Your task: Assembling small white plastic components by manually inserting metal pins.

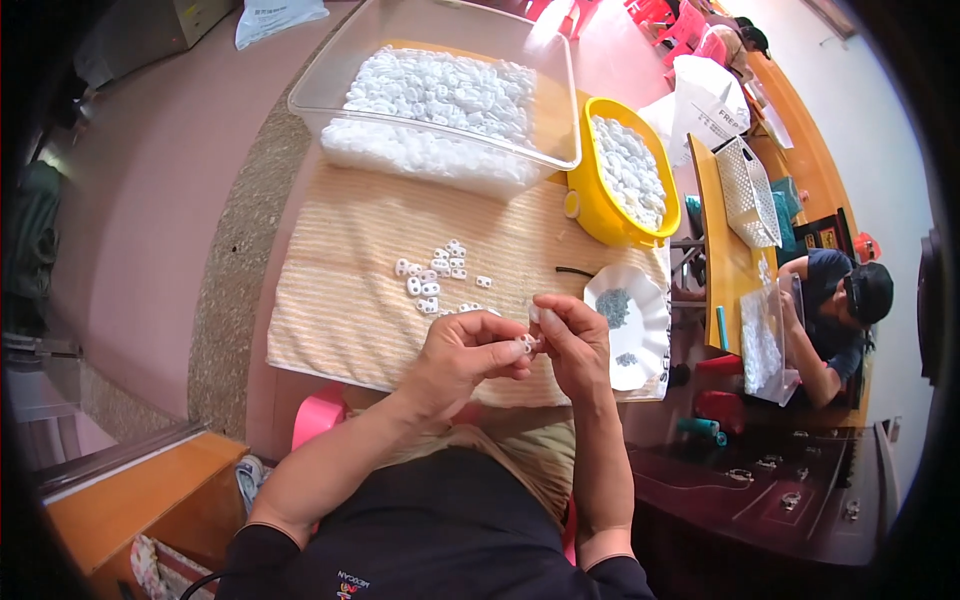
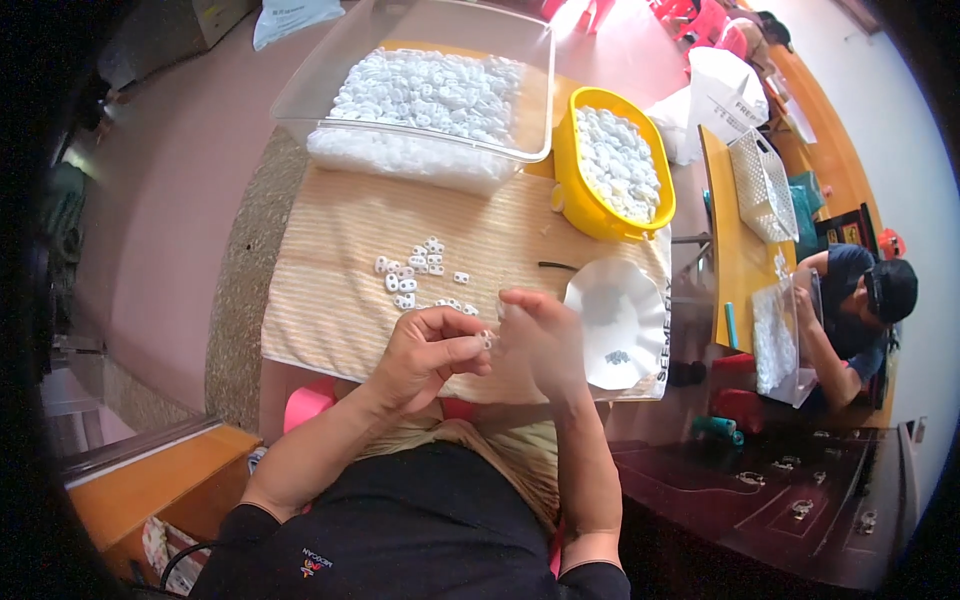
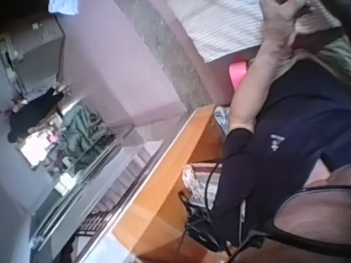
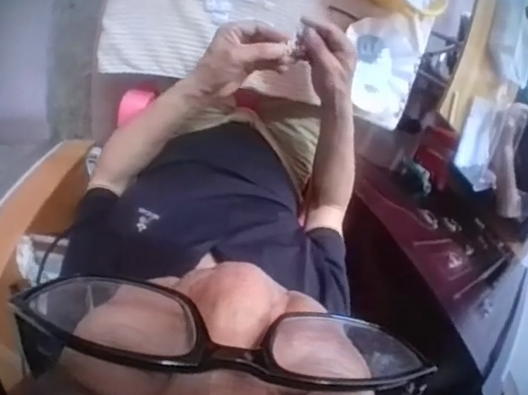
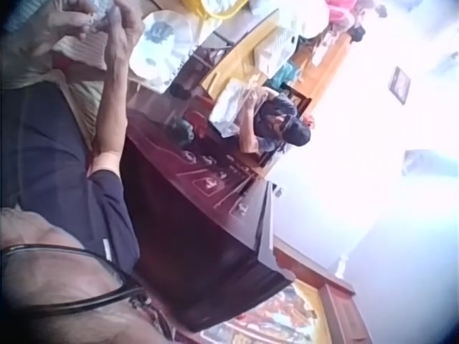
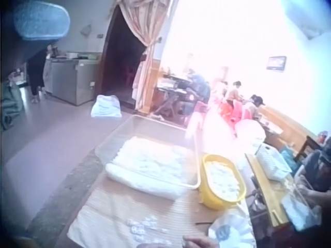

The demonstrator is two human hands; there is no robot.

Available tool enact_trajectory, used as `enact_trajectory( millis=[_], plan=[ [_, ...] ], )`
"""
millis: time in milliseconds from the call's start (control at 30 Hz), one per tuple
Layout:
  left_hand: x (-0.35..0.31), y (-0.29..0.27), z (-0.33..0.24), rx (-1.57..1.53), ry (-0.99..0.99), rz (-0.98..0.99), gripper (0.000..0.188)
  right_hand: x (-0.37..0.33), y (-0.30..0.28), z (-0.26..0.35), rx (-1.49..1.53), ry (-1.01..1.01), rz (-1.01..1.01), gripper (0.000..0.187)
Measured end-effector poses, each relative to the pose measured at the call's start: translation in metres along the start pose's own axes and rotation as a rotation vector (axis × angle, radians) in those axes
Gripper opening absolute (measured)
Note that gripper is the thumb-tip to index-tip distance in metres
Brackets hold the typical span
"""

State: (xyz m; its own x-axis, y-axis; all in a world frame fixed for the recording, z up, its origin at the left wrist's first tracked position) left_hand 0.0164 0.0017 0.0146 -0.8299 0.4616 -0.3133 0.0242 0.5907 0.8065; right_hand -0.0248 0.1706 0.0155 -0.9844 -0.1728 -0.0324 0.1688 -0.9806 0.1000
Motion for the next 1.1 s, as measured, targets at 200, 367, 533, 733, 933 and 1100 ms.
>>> enact_trajectory(
  millis=[200, 367, 533, 733, 933, 1100],
  plan=[
    [0.005, -0.005, 0.005, -0.009, 0.015, 0.000, 0.015, -0.008, -0.017, -0.014, 0.094, 0.032, 0.025, 0.018],
    [0.007, -0.008, 0.006, -0.025, 0.018, -0.008, 0.015, -0.011, -0.018, -0.018, -0.003, -0.016, 0.037, 0.021],
    [0.008, -0.010, 0.007, -0.039, 0.020, -0.003, 0.015, -0.012, -0.016, -0.015, 0.053, 0.035, 0.029, 0.021],
    [0.009, -0.011, 0.008, -0.027, 0.017, -0.013, 0.014, -0.010, -0.007, -0.010, 0.123, 0.048, -0.006, 0.018],
    [0.009, -0.012, 0.009, -0.022, 0.019, -0.016, 0.015, -0.012, -0.007, -0.013, 0.129, 0.081, -0.028, 0.017],
    [0.010, -0.012, 0.010, -0.012, 0.014, -0.029, 0.013, -0.012, -0.011, -0.018, 0.107, 0.048, -0.032, 0.015]
  ],
)
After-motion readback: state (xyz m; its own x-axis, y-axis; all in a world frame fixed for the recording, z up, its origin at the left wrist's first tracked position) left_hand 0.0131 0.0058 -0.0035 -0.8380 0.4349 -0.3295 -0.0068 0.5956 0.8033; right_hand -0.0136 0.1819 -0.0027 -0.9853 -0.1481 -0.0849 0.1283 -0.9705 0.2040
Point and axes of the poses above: each hand's wrist, its own x-axis towards the middle knuckle, its own y-axis out of the palm, z = x × y, the point moved 2 cm from there along x, towards the middle knuckle, and after that the axes turned 10 degrees about -y, right-handed, at the moved point
